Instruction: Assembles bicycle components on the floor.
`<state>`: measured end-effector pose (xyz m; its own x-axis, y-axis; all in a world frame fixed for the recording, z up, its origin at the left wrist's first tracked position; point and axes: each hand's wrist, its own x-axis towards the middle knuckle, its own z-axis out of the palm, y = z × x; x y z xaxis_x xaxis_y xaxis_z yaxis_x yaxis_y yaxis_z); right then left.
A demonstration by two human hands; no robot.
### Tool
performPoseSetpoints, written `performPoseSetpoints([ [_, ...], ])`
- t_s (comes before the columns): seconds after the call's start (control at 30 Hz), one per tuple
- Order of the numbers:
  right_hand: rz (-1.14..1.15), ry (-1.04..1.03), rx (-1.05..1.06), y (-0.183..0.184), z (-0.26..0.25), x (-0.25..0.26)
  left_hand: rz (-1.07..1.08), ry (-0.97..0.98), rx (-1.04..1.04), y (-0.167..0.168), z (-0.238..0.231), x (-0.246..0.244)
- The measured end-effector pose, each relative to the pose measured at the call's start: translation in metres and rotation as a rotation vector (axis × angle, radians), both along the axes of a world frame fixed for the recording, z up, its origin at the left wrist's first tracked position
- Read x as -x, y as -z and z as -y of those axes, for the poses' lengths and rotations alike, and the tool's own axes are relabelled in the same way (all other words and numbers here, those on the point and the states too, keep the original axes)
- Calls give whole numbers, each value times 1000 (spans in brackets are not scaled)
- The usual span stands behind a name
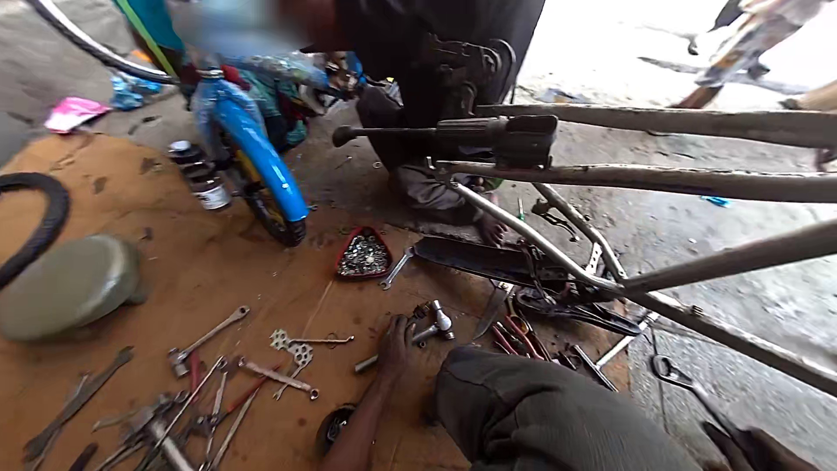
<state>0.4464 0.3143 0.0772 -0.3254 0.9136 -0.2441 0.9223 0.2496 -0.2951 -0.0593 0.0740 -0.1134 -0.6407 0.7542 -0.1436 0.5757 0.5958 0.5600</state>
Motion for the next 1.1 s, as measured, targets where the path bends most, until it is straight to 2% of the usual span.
performPoseSetpoints([
  [0.13, -114, -91, 115, 10, 28, 44, 2, 44, 56, 8, 0, 10],
  [0.23, -184, -134, 79, 68, 51, 49, -35, 38, 56, 14, 2, 7],
  [0.3, -185, -121, 108, 88, 66, 67, -42, 36, 77, 16, 1, 5],
  [0.53, -260, -117, 187, 116, 77, 145, -11, 50, 15, 11, -4, 5],
  [0.7, -307, -164, 374, 116, 54, 206, 55, 99, -116, 2, -19, 7],
  [0.87, -283, -275, 551, 103, 36, 260, -77, 170, -217, -22, -36, 5],
  [1.1, -265, -350, 774, 83, 21, 281, -161, 226, -300, -29, -43, 3],
])
